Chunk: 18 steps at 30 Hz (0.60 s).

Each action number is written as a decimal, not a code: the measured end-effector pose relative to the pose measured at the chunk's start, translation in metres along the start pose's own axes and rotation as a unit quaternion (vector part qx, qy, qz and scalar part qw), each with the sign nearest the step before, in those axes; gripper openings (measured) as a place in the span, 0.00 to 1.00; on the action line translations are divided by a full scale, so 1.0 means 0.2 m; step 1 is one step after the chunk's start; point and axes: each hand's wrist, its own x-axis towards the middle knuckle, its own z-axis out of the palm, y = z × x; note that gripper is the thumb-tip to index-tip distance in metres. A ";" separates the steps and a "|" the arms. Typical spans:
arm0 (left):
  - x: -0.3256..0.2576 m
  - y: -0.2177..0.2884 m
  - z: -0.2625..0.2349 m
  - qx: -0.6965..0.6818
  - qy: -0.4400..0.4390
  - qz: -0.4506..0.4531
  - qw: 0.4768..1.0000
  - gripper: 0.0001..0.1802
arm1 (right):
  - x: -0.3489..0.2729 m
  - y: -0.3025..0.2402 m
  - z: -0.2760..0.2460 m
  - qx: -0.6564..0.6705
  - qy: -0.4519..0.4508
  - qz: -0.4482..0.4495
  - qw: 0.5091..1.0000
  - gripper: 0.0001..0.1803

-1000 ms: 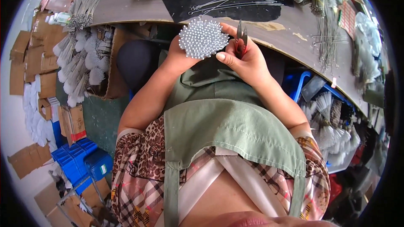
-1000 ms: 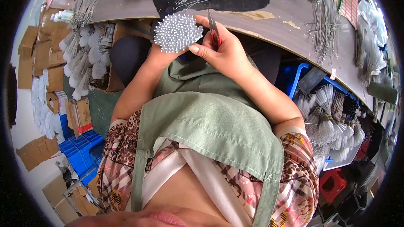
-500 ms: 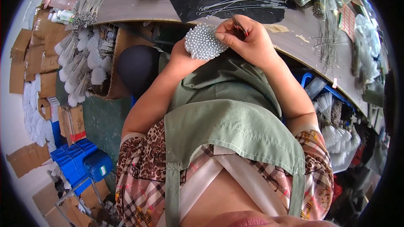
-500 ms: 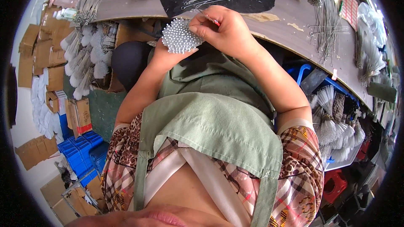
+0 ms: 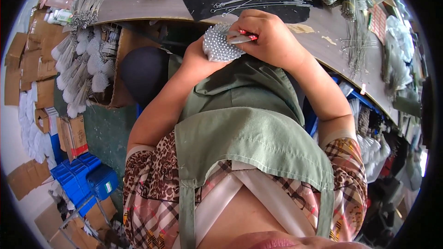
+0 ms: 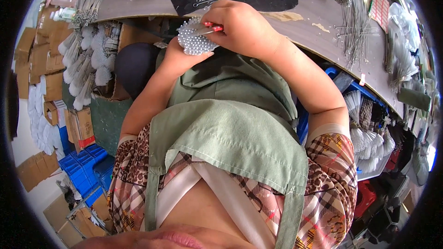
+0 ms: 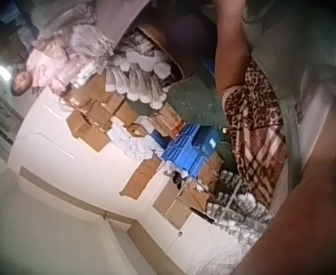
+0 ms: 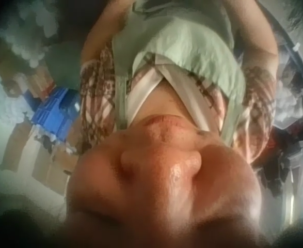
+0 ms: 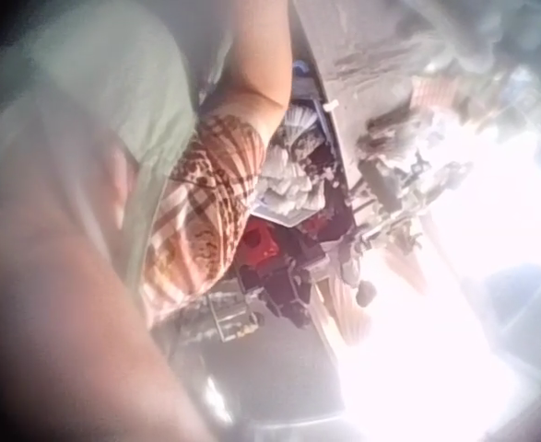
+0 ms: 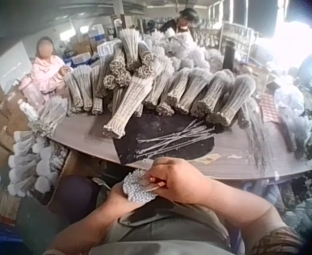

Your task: Assembling bunches of bristles into industrial brushes or components, including trimming or crimping with pliers.

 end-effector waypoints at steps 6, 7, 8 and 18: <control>0.01 -0.10 -0.01 -0.020 -0.009 -0.026 0.999 0.31 | 0.03 -0.05 -0.02 -0.125 -0.050 -0.023 0.991 0.06; 0.01 -0.11 -0.01 -0.022 -0.011 -0.026 0.999 0.31 | 0.03 -0.05 -0.03 -0.137 -0.070 -0.017 0.988 0.07; 0.01 -0.12 0.00 0.000 -0.011 -0.009 1.000 0.31 | 0.03 -0.05 -0.03 -0.149 -0.090 -0.012 0.985 0.09; 0.00 -0.14 0.03 -0.004 -0.036 -0.042 0.998 0.32 | -0.07 0.00 0.04 -0.136 -0.085 0.061 0.985 0.09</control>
